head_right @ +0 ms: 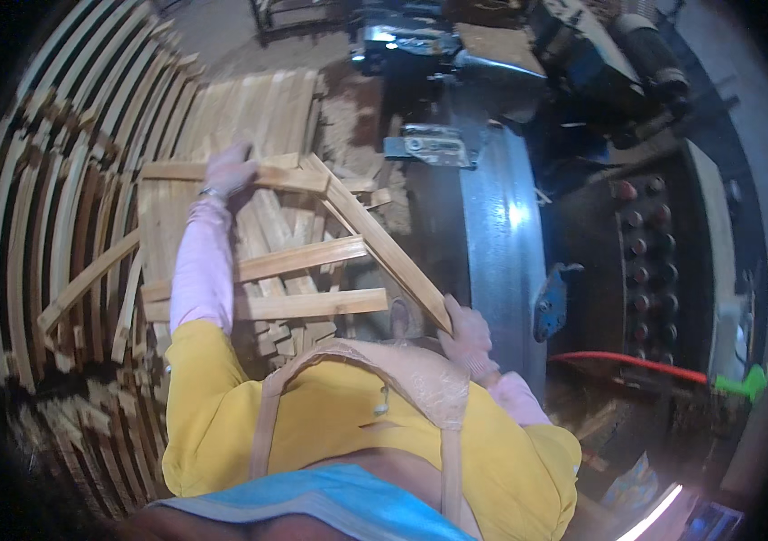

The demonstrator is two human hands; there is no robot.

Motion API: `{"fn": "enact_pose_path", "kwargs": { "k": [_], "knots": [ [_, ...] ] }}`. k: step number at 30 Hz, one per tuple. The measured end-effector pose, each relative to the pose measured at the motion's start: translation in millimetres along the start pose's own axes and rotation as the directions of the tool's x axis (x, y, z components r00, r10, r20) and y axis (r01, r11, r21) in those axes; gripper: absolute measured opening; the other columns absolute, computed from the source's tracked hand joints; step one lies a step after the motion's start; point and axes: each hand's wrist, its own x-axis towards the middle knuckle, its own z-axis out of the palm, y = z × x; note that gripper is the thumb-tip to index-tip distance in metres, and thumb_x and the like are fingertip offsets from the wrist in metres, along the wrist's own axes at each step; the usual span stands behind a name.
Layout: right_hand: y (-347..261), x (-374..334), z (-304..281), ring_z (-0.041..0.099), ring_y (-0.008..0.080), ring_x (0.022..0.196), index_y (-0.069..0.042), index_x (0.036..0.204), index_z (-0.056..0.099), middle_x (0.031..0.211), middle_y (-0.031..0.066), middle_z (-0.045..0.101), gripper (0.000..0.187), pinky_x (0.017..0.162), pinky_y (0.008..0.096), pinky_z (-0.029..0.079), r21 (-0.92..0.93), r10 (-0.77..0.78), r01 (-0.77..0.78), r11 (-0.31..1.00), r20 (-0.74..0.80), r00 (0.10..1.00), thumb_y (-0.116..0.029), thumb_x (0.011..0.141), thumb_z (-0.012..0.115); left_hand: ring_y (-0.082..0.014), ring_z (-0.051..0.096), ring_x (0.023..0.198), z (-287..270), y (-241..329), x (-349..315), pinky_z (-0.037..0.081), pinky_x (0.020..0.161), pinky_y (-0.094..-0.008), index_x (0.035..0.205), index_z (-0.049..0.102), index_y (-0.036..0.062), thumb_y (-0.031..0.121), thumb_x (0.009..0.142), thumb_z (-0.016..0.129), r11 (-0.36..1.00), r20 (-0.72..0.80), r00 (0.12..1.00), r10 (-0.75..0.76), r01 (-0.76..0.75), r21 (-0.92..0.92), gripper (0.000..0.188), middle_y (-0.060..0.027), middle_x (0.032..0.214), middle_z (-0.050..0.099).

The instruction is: The person feeds wooden slats into a jointer machine by hand, picking them from a stack on the left and sliding them across the machine bed one at a time.

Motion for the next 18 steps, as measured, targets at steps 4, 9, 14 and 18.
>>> {"fn": "enact_pose_path", "kwargs": {
  "k": [4,9,14,18],
  "knots": [
    [7,-118,-30,0.063,0.0420,0.108,-0.008,0.148,0.050,0.110,0.0202,0.068,0.078,0.090,0.0550,0.050,-0.050,0.324,-0.325,0.945,-0.019,0.946,-0.022,0.077,0.080,-0.0358,0.057,0.131,11,-5,-18,0.043,0.112,-0.0438,0.133,0.064,0.0094,0.033,0.094,0.059,0.976,-0.030,0.975,0.219,-0.219,0.008,0.046,-0.0143,0.144,0.061],
    [42,-173,31,0.062,0.0430,0.111,-0.006,0.151,0.048,0.117,0.0224,0.066,0.081,0.091,0.0563,0.050,-0.062,0.446,-0.525,0.849,-0.448,0.774,-0.022,0.079,0.081,-0.0355,0.060,0.125,13,-11,-26,0.044,0.110,-0.0446,0.130,0.065,0.0084,0.044,0.084,0.075,0.916,-0.203,0.896,0.395,-0.368,0.159,0.060,-0.0172,0.138,0.063],
    [55,-82,4,0.064,0.0419,0.111,-0.006,0.145,0.053,0.112,0.0208,0.069,0.068,0.095,0.0486,0.052,-0.045,0.600,-0.657,0.753,-0.366,0.712,-0.026,0.085,0.078,-0.0366,0.063,0.115,-20,29,-36,0.047,0.104,-0.0466,0.120,0.069,0.0081,0.055,0.077,0.082,0.946,0.080,0.962,0.260,-0.271,0.177,0.065,-0.0171,0.115,0.071],
    [86,41,5,0.066,0.0409,0.104,-0.007,0.136,0.055,0.106,0.0199,0.070,0.055,0.087,0.0494,0.053,-0.150,0.326,-0.479,0.865,-0.558,0.763,-0.028,0.088,0.075,-0.0367,0.067,0.106,-27,59,-63,0.051,0.094,-0.0479,0.112,0.069,0.0090,0.066,0.082,0.073,0.885,-0.136,0.891,0.434,-0.392,0.252,0.064,-0.0163,0.107,0.072]
  ]
}}
